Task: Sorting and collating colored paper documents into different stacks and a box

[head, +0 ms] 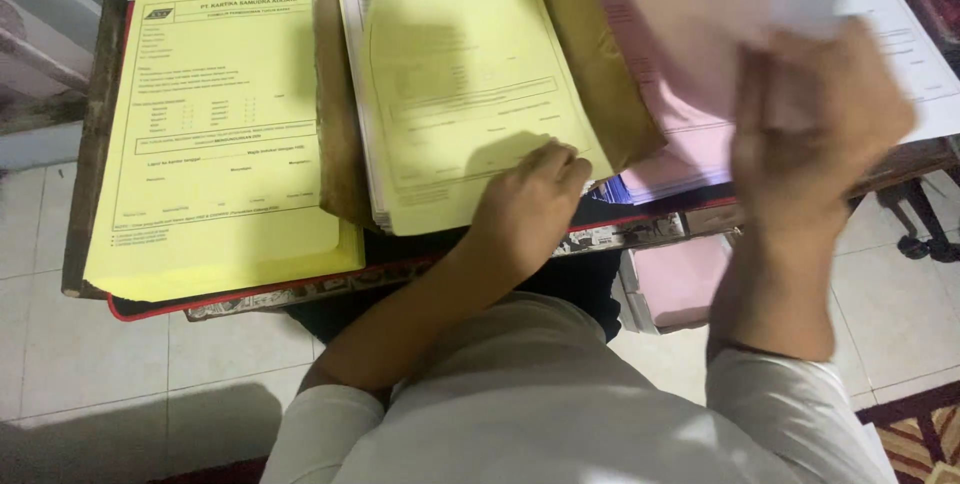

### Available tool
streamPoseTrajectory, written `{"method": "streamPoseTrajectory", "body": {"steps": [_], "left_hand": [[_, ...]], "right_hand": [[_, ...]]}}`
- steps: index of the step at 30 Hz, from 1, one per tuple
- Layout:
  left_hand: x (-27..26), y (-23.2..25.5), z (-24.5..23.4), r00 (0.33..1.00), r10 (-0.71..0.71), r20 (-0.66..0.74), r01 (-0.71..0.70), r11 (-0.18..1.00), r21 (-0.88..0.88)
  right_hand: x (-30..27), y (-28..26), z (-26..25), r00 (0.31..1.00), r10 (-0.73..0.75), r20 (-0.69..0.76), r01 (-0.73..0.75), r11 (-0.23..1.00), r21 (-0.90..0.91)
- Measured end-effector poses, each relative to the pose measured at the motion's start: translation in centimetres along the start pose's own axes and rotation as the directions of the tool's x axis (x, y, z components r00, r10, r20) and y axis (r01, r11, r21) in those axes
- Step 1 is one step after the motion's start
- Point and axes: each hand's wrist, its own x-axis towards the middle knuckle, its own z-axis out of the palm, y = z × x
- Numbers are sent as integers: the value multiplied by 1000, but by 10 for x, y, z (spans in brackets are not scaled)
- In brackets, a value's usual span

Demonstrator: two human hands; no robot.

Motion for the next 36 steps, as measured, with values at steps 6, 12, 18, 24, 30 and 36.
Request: {"method": "streamPoseTrajectory", "body": {"steps": [6, 12, 18, 24, 30, 36], "left_hand": [[2, -11, -69, 986, -26, -165, -16, 969, -247], [-27, -82, -96, 840, -397, -370, 259, 892, -370], [-43, -89, -91, 793, -603, -85, 300, 509, -807], [-43, -93, -114, 689, -706, 167, 420, 201, -885], [-48, -95, -96, 729, -648, 221, 482, 256, -838], [-65, -100, -77, 674, -699, 239, 429, 107, -897]], "right_hand": [[28, -69, 34, 969, -241, 46, 216, 929, 301], [15, -119, 56, 935, -344, 81, 290, 878, 381], [-8, -160, 66, 870, -114, 479, -200, 808, 555], [37, -139, 37, 538, -239, 809, -715, 378, 588], [-12, -70, 39, 826, -80, 558, -315, 755, 575], [-23, -73, 31, 664, -65, 745, -543, 644, 539]]}}
